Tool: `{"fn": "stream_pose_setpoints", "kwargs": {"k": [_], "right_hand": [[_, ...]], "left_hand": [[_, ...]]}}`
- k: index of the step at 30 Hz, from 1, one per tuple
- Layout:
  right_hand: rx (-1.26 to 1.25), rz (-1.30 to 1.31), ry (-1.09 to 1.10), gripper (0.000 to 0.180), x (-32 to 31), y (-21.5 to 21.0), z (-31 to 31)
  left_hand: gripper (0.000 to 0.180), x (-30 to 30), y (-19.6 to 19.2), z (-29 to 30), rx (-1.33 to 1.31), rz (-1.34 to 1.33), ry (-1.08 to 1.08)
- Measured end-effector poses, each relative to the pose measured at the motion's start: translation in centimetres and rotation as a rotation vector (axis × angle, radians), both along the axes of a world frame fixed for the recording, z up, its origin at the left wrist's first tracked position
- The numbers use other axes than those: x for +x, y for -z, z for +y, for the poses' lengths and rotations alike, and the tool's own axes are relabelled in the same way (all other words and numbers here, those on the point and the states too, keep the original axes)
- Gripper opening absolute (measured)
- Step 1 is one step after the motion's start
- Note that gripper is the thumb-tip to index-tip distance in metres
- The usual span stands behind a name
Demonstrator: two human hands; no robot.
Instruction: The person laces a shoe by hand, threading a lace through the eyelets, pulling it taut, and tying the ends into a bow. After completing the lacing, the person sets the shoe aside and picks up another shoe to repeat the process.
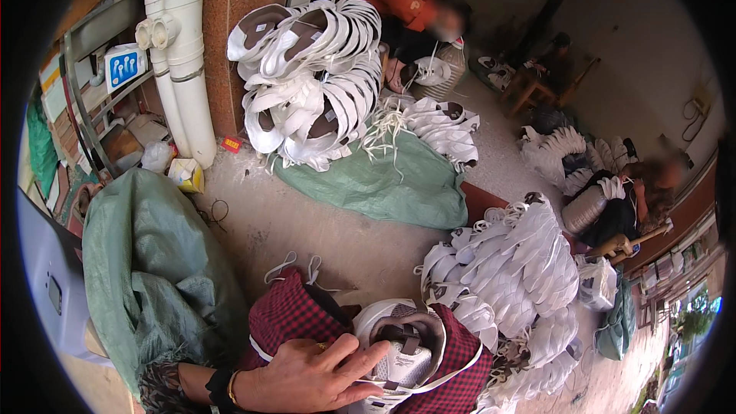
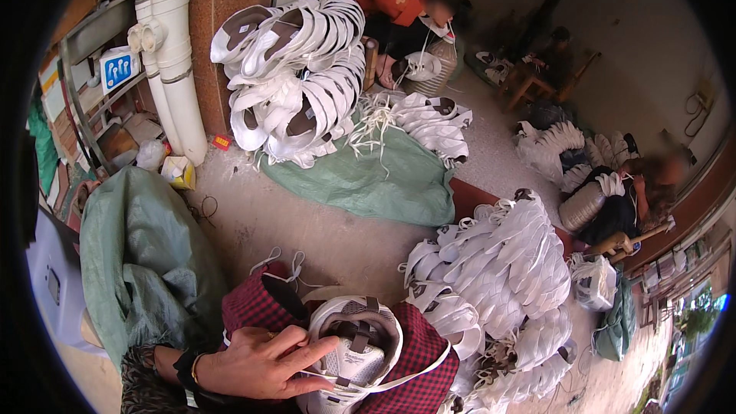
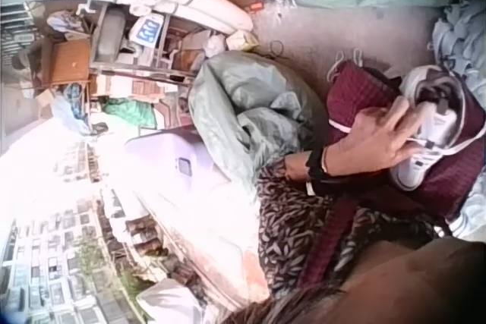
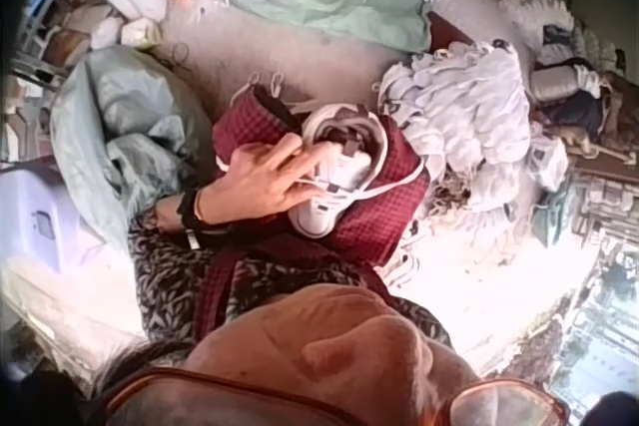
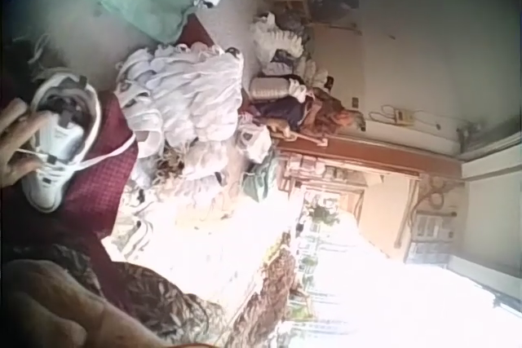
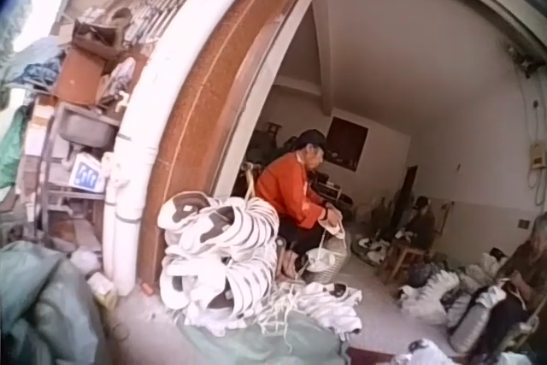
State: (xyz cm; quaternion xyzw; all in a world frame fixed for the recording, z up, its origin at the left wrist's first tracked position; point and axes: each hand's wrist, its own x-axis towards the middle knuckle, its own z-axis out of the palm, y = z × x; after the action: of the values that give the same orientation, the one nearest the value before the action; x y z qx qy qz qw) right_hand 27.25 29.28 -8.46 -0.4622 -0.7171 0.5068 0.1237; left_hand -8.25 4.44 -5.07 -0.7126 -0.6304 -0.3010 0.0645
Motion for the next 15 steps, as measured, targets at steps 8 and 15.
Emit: {"fn": "stream_pose_setpoints", "kwargs": {"k": [8, 15], "right_hand": [[0.047, 0.219, -0.115, 0.030, -6.3, 0.5, 6.1], [0.002, 0.456, -0.221, 0.030, -11.0, 1.8, 5.1]], "left_hand": [[0.070, 0.4, 0.3, -0.7, 0.014, -0.101, 0.045], [0.067, 1.5, 0.8, -2.0, 0.003, -0.127, 0.007]]}}
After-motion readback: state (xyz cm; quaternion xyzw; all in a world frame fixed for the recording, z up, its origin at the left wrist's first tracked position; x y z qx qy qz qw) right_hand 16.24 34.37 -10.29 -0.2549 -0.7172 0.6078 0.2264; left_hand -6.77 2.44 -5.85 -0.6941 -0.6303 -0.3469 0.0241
